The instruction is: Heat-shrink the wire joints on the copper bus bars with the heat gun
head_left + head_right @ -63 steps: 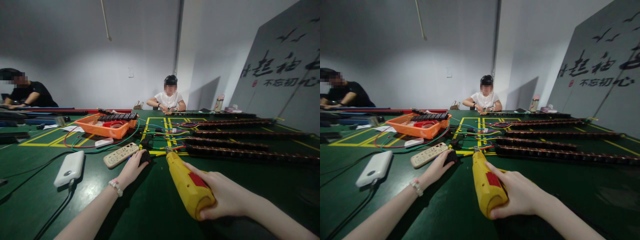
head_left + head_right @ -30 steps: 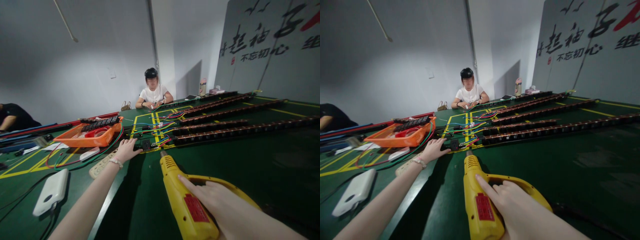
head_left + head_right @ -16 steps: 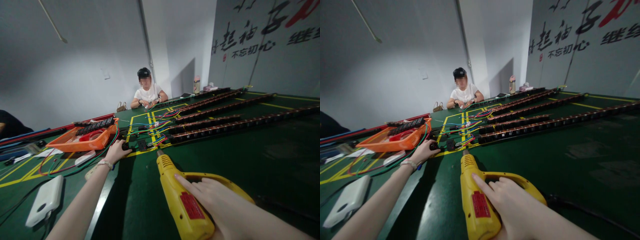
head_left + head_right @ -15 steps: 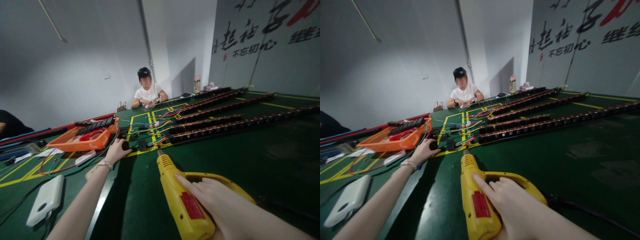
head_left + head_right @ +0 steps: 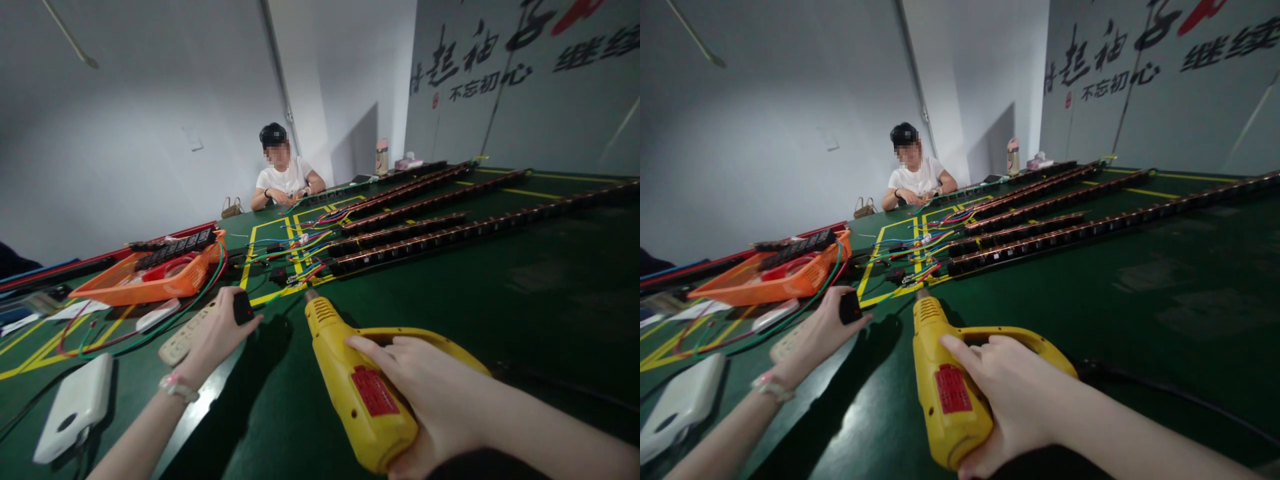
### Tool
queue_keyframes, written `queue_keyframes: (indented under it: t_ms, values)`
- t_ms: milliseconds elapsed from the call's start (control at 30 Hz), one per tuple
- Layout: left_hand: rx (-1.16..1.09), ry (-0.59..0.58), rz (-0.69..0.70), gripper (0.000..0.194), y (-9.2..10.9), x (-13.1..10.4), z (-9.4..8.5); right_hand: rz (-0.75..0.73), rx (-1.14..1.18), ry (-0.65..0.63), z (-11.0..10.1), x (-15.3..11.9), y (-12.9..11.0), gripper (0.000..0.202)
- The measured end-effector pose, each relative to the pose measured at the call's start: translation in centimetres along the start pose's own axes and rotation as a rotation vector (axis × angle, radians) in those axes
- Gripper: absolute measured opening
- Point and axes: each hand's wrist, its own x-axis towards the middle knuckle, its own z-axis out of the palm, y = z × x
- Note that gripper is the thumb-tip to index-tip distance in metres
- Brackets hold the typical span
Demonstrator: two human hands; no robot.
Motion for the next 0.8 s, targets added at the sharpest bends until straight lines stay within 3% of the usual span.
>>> queue_keyframes:
  t_ms: [133,233,333,467,567,700,800]
  values:
    - [-0.187,-0.03,0.034,0.051,1.8,0.6,3.9,0.017,0.036,-0.005,-0.1,-0.5,0.3,0.117]
    - [-0.267,-0.025,0.054,0.052,2.4,1.3,5.3,0.07,0.056,-0.026,-0.3,-1.6,1.0,0.113]
    - [-0.338,-0.021,0.079,0.052,2.7,1.6,5.7,0.151,0.064,-0.008,-0.4,-3.1,1.5,0.114]
    - [-0.515,-0.072,0.063,0.045,2.9,1.5,5.9,0.23,0.049,0.107,0.3,-4.2,1.1,0.113]
    - [-0.666,-0.123,0.013,0.041,2.6,1.6,5.9,0.28,0.02,0.166,1.2,-4.3,0.5,0.115]
    - [-0.803,-0.277,-0.093,0.041,2.0,1.8,5.9,0.289,-0.004,0.172,1.8,-3.9,0.0,0.121]
    - [-0.841,-0.297,-0.088,0.041,1.9,1.8,5.9,0.277,-0.012,0.183,1.7,-3.7,-0.6,0.121]
